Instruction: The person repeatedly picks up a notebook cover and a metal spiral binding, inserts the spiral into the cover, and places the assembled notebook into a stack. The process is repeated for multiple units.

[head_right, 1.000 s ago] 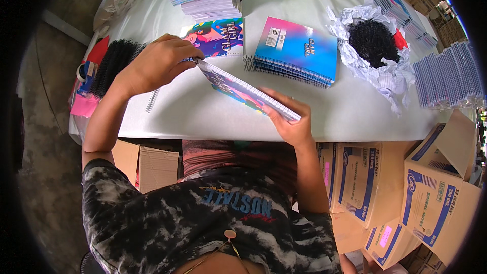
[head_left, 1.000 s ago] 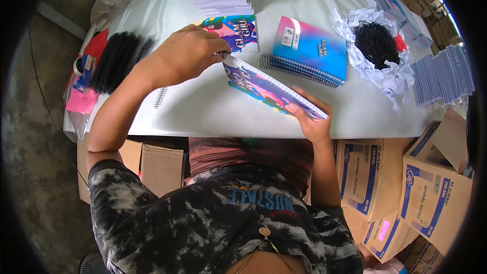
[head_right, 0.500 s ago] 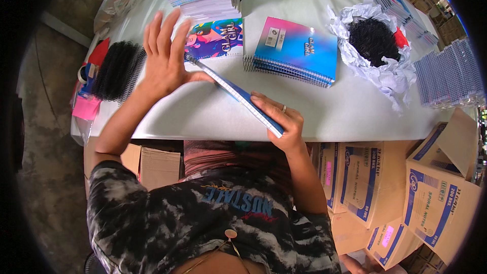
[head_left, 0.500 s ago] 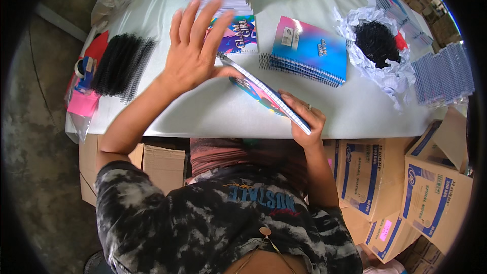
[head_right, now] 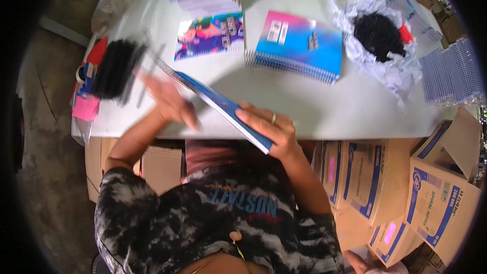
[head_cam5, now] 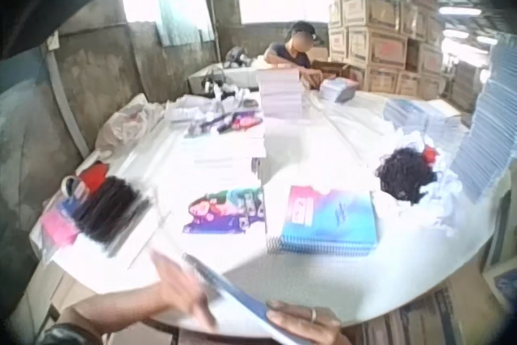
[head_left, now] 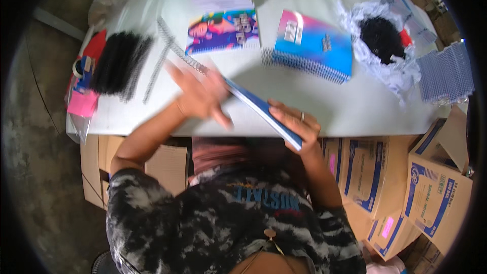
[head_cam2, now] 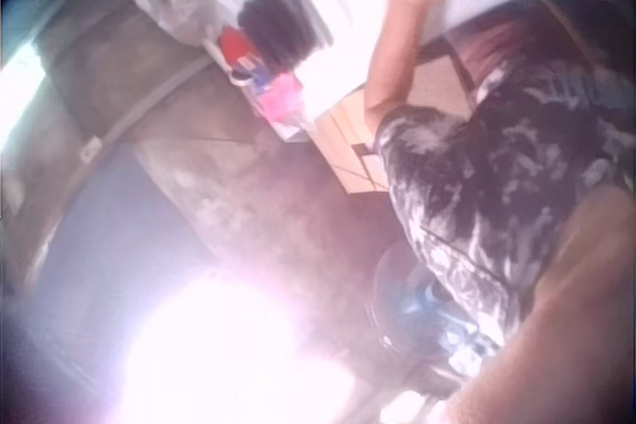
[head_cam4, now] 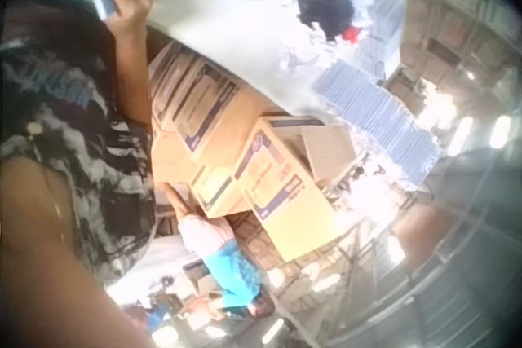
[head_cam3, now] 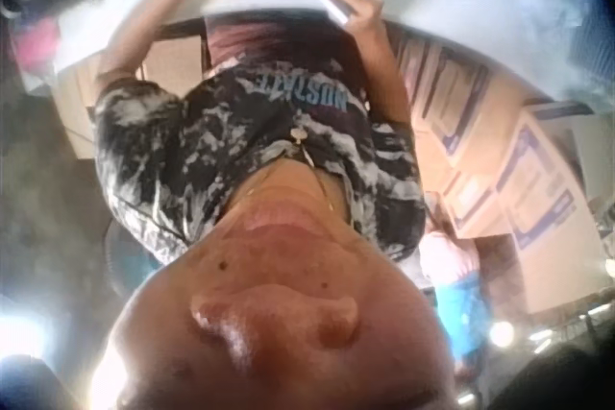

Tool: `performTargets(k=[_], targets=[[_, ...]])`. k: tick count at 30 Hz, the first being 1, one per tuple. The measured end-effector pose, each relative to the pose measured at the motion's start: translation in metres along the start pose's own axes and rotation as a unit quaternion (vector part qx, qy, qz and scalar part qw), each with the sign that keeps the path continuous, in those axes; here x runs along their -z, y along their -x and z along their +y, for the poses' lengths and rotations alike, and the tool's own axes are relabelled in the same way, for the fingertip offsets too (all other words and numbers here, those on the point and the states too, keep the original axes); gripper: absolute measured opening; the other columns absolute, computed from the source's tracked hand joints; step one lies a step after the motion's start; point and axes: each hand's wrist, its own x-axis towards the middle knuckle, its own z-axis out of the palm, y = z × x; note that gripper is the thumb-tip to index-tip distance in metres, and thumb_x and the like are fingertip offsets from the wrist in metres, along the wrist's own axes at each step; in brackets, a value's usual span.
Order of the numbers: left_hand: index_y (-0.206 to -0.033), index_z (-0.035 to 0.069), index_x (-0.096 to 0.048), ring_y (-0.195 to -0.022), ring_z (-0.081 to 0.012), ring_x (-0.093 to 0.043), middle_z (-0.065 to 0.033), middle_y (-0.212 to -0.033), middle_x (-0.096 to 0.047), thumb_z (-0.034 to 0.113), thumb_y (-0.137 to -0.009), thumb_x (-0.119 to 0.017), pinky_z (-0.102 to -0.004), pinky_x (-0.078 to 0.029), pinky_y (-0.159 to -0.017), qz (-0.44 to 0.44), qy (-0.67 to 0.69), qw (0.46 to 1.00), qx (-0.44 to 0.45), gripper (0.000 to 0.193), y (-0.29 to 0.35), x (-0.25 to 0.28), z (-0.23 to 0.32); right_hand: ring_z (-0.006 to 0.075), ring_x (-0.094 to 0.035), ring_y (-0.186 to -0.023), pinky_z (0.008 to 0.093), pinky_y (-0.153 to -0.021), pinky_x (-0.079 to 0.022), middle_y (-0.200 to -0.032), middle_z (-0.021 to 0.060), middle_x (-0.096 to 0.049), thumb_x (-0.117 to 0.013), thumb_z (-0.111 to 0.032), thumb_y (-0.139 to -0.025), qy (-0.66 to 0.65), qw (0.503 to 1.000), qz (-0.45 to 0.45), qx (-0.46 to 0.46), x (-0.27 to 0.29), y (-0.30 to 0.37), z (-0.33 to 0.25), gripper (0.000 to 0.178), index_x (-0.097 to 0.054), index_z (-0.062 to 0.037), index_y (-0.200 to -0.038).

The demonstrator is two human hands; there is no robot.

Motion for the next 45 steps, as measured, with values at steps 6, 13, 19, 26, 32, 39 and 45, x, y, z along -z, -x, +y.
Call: performTargets(k=[6, 13, 19, 26, 32, 39, 45], targets=[[-0.13, -0.01, -0.025, -0.121, -0.0481, -0.027, -0.0241, -0.134, -0.032, 0.076, -0.067, -0.042, -0.0617, -0.019, -0.097, 0.181, 0.117, 0.972, 0.092, 0.108, 0.006, -0.036, 0.008, 0.0266, -0.066, -0.082, 0.0308, -0.07, -0.052, -0.094, 0.0195, -0.065, -0.066, -0.001, -0.069, -0.018, 1.0, 0.011, -0.024, -0.002, -0.001, 0.002, 0.029, -0.066, -0.0004, -0.098], [-0.131, -0.007, -0.027, -0.123, -0.0444, -0.03, -0.0287, -0.131, -0.034, 0.068, -0.074, -0.047, -0.0523, -0.023, -0.1, 0.182, 0.079, 0.977, 0.082, 0.096, -0.008, -0.011, 0.001, 0.0266, -0.065, -0.083, 0.0312, -0.065, -0.054, -0.101, 0.0151, -0.064, -0.067, -0.005, -0.069, 0.012, 0.998, -0.056, 0.014, -0.01, -0.002, -0.005, 0.03, -0.065, -0.0041, -0.099], [-0.122, -0.011, -0.039, -0.13, -0.0416, -0.017, -0.0292, -0.135, -0.023, 0.074, -0.077, -0.021, -0.0548, -0.01, -0.104, 0.375, 0.043, 0.924, 0.055, 0.098, -0.051, 0.006, -0.021, 0.0272, -0.063, -0.093, 0.0341, -0.079, -0.052, -0.101, 0.0134, -0.064, -0.067, 0.002, -0.067, 0.024, 0.999, -0.041, -0.023, -0.004, -0.004, 0.002, 0.032, -0.065, -0.0042, -0.098], [-0.131, -0.011, -0.025, -0.13, -0.0439, -0.012, -0.029, -0.138, -0.016, 0.074, -0.076, -0.026, -0.0589, -0.004, -0.102, 0.31, 0.054, 0.944, 0.103, 0.101, -0.078, 0.001, -0.036, 0.0265, -0.065, -0.089, 0.0319, -0.075, -0.052, -0.097, 0.0165, -0.065, -0.056, 0.011, -0.072, 0.001, 0.998, 0.042, -0.046, -0.012, -0.004, -0.001, 0.03, -0.062, 0.0015, -0.1], [-0.13, 0.004, -0.035, -0.122, -0.0467, -0.027, -0.0264, -0.131, -0.033, 0.073, -0.074, -0.036, -0.0641, -0.014, -0.098, 0.34, -0.014, 0.94, 0.003, 0.089, -0.071, -0.002, -0.016, 0.0253, -0.065, -0.088, 0.03, -0.075, -0.052, -0.097, 0.0147, -0.065, -0.056, 0.011, -0.072, 0.0, 0.993, 0.074, -0.096, -0.009, 0.007, 0.005, 0.03, -0.063, 0.0021, -0.1], [-0.118, 0.001, -0.046, -0.113, -0.039, -0.038, -0.0234, -0.125, -0.04, 0.073, -0.077, -0.031, -0.0605, -0.022, -0.097, 0.077, 0.06, 0.985, -0.143, 0.084, -0.031, -0.011, 0.019, 0.0273, -0.065, -0.087, 0.0318, -0.074, -0.053, -0.097, 0.0173, -0.064, -0.061, 0.005, -0.072, -0.022, 0.996, 0.065, -0.061, -0.017, 0.003, 0.006, 0.03, -0.061, 0.0032, -0.101], [-0.128, -0.004, -0.035, -0.121, -0.0462, -0.028, -0.0291, -0.128, -0.035, 0.074, -0.075, -0.035, -0.0549, -0.019, -0.101, 0.222, 0.077, 0.962, 0.139, 0.095, -0.051, -0.016, 0.003, 0.0271, -0.065, -0.088, 0.032, -0.073, -0.053, -0.098, 0.0163, -0.064, -0.058, 0.009, -0.072, -0.047, 0.996, 0.034, -0.068, -0.027, -0.003, -0.004, 0.032, -0.062, 0.002, -0.102]])
